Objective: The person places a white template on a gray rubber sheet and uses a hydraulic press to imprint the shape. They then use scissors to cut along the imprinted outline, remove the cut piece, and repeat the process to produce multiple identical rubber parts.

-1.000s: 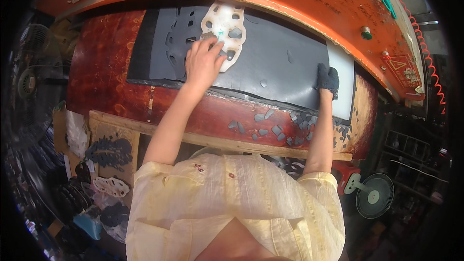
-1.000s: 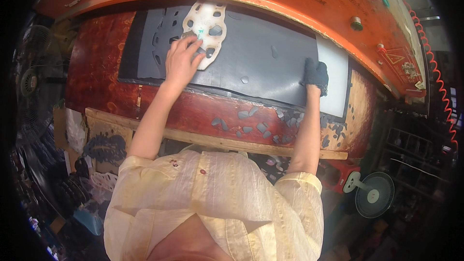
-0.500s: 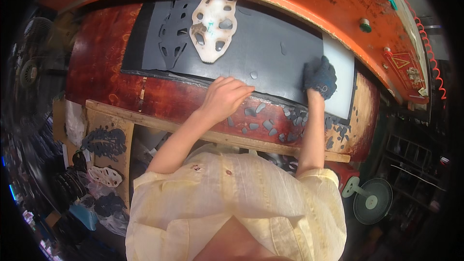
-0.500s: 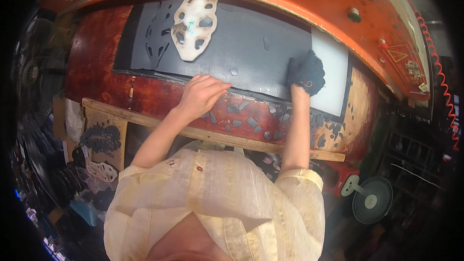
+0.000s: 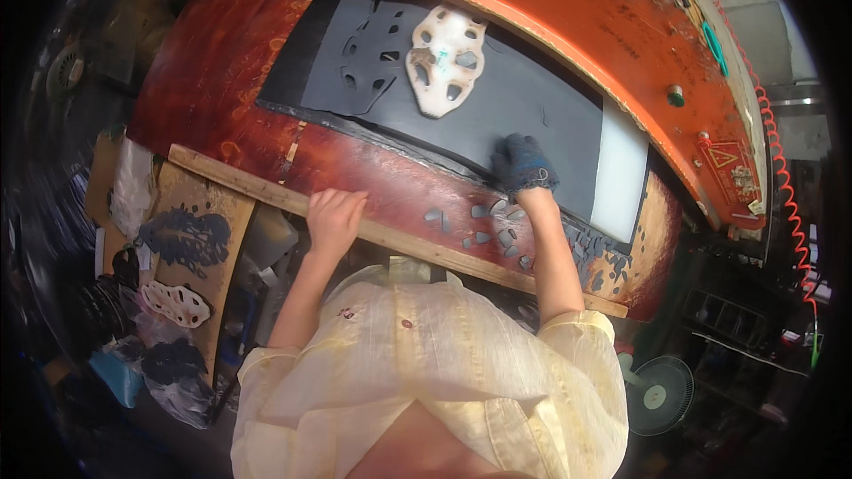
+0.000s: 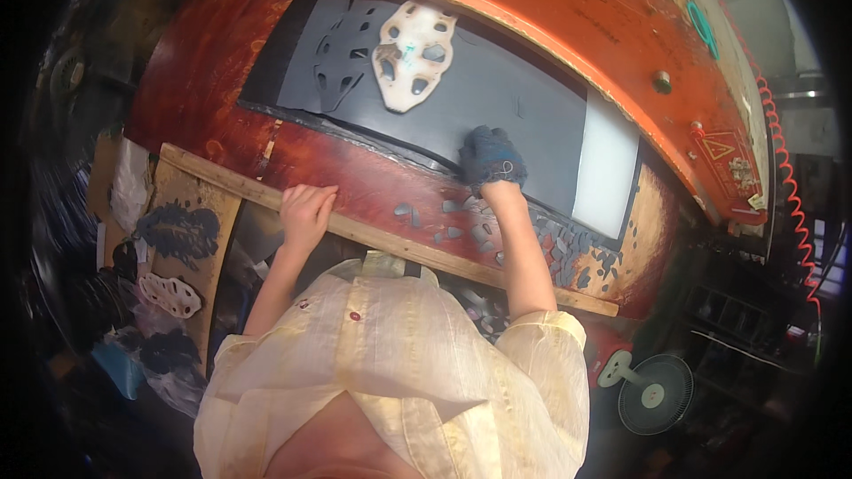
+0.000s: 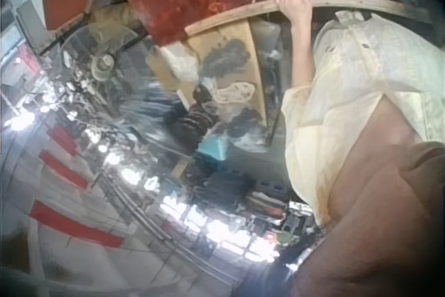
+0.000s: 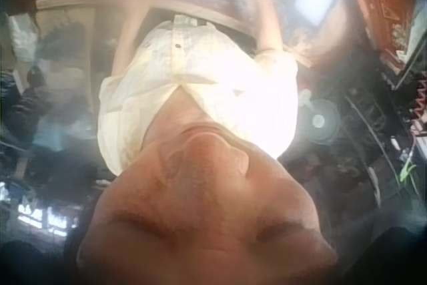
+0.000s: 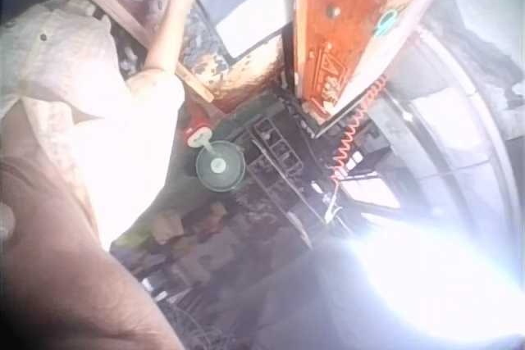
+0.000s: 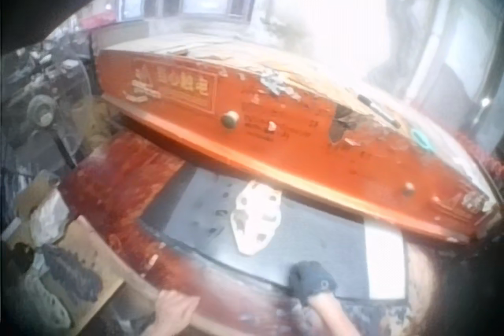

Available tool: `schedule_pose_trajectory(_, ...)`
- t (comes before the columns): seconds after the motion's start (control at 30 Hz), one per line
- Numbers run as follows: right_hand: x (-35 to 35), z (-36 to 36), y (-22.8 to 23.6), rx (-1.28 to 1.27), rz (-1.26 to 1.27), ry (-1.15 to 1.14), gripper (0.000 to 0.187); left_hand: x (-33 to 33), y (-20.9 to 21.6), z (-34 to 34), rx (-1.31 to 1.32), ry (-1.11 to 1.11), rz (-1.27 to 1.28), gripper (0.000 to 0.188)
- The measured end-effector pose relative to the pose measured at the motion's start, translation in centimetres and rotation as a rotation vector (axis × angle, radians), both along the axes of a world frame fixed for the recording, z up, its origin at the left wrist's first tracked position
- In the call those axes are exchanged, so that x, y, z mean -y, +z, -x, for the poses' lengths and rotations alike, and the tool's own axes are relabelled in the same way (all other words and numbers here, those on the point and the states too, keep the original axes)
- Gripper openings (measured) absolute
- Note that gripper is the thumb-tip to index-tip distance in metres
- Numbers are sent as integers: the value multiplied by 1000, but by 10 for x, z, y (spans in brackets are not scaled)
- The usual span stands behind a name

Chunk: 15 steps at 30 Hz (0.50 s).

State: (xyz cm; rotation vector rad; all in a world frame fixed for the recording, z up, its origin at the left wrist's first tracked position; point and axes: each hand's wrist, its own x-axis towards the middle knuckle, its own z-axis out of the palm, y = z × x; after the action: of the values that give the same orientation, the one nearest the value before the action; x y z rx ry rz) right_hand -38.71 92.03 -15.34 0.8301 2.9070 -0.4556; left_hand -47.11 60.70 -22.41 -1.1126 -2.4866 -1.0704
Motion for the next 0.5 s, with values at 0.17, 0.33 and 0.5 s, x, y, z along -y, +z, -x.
schedule_pose_trajectory(0.17, 5, 3, -5, -158, -90, -11, 30, -4, -13, 0, 41, 79, -21, 5)
schedule_pose_trajectory(0.33, 5, -1, -6, -67, 40, -54, 31, -4, -14, 1, 23, 95, -3, 3)
schedule_pose_trajectory(0.5, 20, -3, -10, -215, 136, -98, 23, -5, -15, 2, 7, 111, -1, 5)
